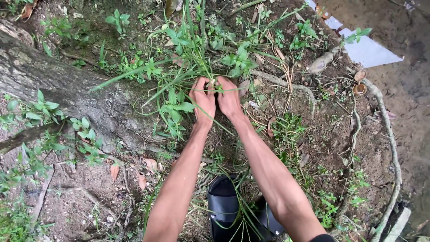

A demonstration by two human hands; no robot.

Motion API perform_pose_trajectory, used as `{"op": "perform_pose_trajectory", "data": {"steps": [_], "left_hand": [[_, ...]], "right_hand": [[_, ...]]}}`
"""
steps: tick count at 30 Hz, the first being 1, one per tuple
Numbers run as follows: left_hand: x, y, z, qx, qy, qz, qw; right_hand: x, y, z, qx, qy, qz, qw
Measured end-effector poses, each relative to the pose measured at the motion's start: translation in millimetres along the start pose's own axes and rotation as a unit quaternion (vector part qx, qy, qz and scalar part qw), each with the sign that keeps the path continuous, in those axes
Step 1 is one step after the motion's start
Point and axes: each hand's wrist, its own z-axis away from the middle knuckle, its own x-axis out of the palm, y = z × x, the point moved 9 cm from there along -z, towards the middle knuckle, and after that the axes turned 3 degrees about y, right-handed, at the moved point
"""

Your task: Uprooting grass and weeds from the soil by hand in an outdoor garden area.

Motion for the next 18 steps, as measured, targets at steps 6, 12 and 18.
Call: {"op": "perform_pose_trajectory", "data": {"steps": [6,12,18], "left_hand": [[-17,61,12,0.058,0.017,0.028,0.998],[12,84,49,0.11,-0.023,0.061,0.992],[69,99,95,0.112,-0.091,0.099,0.985]], "right_hand": [[-70,-69,23,0.033,0.095,-0.06,0.993],[-123,-55,62,-0.047,0.168,-0.003,0.985],[-181,-16,110,0.046,0.184,0.019,0.982]]}}
